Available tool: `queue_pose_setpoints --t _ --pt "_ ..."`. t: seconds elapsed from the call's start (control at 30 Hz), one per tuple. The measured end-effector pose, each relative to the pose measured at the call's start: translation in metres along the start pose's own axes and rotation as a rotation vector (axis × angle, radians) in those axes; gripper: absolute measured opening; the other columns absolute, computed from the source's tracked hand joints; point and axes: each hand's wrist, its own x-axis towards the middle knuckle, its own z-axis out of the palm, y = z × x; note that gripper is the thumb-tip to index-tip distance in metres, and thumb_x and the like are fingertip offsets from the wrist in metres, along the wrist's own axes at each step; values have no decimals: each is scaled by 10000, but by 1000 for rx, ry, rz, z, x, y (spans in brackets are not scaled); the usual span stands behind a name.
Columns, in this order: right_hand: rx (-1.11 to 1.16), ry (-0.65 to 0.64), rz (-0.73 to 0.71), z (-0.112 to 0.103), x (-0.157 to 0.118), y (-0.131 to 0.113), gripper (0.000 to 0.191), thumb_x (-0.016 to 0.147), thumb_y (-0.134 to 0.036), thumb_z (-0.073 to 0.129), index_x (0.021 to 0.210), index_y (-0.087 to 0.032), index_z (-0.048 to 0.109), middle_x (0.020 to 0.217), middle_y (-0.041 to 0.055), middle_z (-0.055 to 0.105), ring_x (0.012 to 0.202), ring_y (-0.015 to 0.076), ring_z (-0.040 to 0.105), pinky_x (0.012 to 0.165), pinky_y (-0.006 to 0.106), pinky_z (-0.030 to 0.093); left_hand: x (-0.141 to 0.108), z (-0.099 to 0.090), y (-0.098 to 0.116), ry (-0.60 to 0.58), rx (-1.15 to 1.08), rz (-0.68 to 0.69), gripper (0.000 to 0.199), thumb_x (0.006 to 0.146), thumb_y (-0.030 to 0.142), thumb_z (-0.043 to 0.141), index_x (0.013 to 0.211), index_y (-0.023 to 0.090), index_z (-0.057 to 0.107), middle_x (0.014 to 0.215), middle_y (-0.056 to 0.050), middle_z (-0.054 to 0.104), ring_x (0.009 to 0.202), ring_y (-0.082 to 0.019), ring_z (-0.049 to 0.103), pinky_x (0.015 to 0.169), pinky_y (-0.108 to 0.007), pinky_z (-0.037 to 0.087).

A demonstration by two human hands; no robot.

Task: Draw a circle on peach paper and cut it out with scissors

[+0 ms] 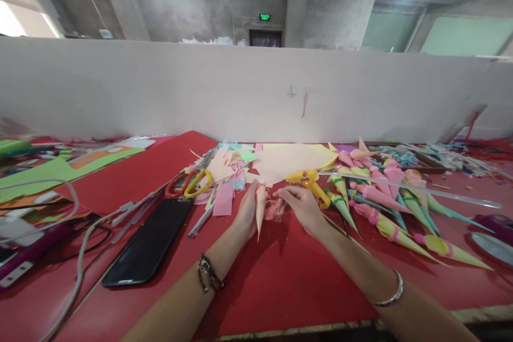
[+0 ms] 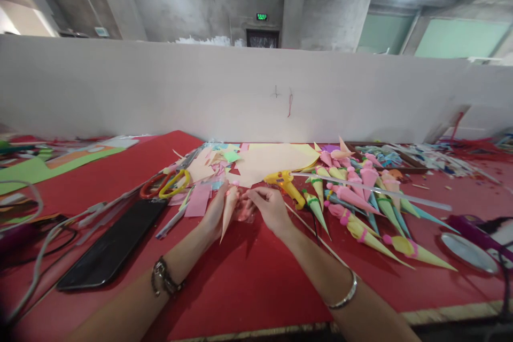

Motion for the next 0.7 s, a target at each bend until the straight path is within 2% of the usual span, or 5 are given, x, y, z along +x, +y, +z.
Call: queue_pose_setpoints --t 0.13,0.23,0.4,0.53,0.7 --pt "-63 79 -23 0 0 -2 115 650 -277 613 688 -171 636 645 -2 637 581 117 564 559 231 460 -1 1 1 -69 51 -17 292 742 431 484 659 151 494 495 13 493 376 -119 487 316 -223 381" --pt "14 59 0 0 1 1 154 644 -276 619 758 -173 637 719 14 655 673 145 597 622 259 481 -2 1 1 -63 53 -31 278 752 412 474 684 144 504 534 -3 519 412 -120 512 340 -220 399" --pt "45 32 -21 0 2 6 173 687 -315 590 768 -173 645 681 21 659 626 149 610 607 278 496 -2 4 -1 -99 80 -12 276 760 399 460 684 136 502 525 -2 510 398 -108 494 326 -203 372" --pt "87 32 -31 1 1 5 167 660 -298 624 775 -178 644 742 28 676 707 167 627 664 290 502 -6 6 -3 -120 85 32 238 765 377 461 705 149 489 519 6 515 359 -97 468 321 -204 370" --pt "47 95 -73 2 0 2 159 661 -291 624 763 -171 639 723 28 668 690 170 621 664 298 501 -9 6 -5 -76 112 60 186 759 336 487 722 154 488 546 -2 538 405 -110 510 371 -224 425"
